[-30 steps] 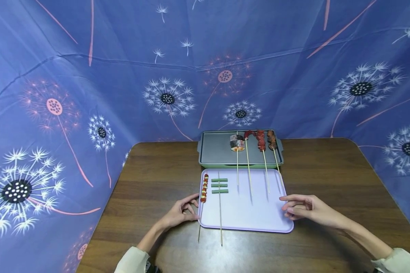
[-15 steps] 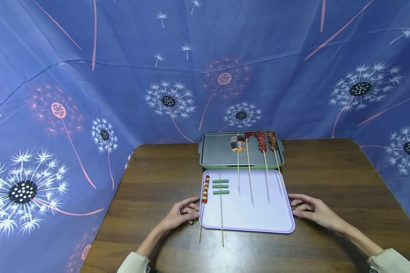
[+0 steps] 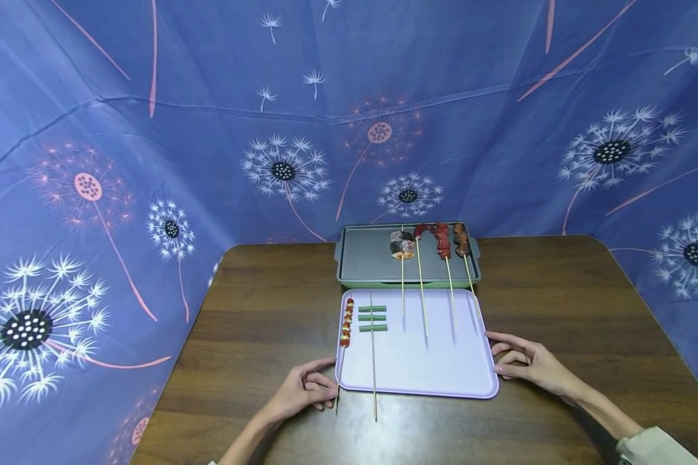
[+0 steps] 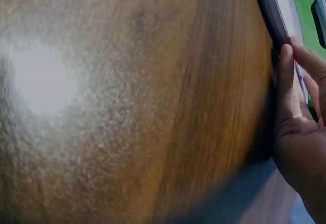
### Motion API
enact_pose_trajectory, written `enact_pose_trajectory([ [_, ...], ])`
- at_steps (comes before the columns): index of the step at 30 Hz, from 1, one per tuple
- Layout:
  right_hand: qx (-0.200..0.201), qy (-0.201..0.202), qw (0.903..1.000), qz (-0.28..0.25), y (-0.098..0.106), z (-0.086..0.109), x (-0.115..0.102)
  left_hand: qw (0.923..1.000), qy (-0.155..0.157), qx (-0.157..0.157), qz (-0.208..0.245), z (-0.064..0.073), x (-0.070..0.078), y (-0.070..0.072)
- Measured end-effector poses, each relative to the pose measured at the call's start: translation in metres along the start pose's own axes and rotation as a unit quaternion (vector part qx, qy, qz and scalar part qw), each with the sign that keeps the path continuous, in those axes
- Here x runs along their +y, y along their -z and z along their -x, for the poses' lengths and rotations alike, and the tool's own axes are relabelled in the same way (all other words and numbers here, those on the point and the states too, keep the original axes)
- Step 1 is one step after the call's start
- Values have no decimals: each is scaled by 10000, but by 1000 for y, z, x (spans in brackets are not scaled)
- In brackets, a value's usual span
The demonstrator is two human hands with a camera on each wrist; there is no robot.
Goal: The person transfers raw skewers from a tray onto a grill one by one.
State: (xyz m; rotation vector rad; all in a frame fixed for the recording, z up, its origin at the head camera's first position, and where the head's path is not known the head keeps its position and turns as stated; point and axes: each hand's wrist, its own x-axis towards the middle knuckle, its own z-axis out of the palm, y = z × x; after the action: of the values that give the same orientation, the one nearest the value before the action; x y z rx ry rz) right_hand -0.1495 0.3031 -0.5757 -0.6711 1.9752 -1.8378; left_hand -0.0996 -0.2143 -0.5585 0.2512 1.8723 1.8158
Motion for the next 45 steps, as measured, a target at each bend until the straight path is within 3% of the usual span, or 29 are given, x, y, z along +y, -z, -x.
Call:
enact_pose_trajectory([
  [9, 17, 215, 9998, 4, -3, 1, -1, 9987, -107, -264, 427, 2, -3, -10],
  [26, 141, 72, 9998, 94, -4, 2, -1, 9957, 422, -63, 824, 5, 0, -17],
  [36, 124, 167, 9997, 158, 1, 0, 1, 9944, 427, 50, 966, 9, 3, -17],
  [45, 119, 69, 9997, 182, -1, 1, -1, 9931, 258, -42, 1144, 17, 1, -16],
])
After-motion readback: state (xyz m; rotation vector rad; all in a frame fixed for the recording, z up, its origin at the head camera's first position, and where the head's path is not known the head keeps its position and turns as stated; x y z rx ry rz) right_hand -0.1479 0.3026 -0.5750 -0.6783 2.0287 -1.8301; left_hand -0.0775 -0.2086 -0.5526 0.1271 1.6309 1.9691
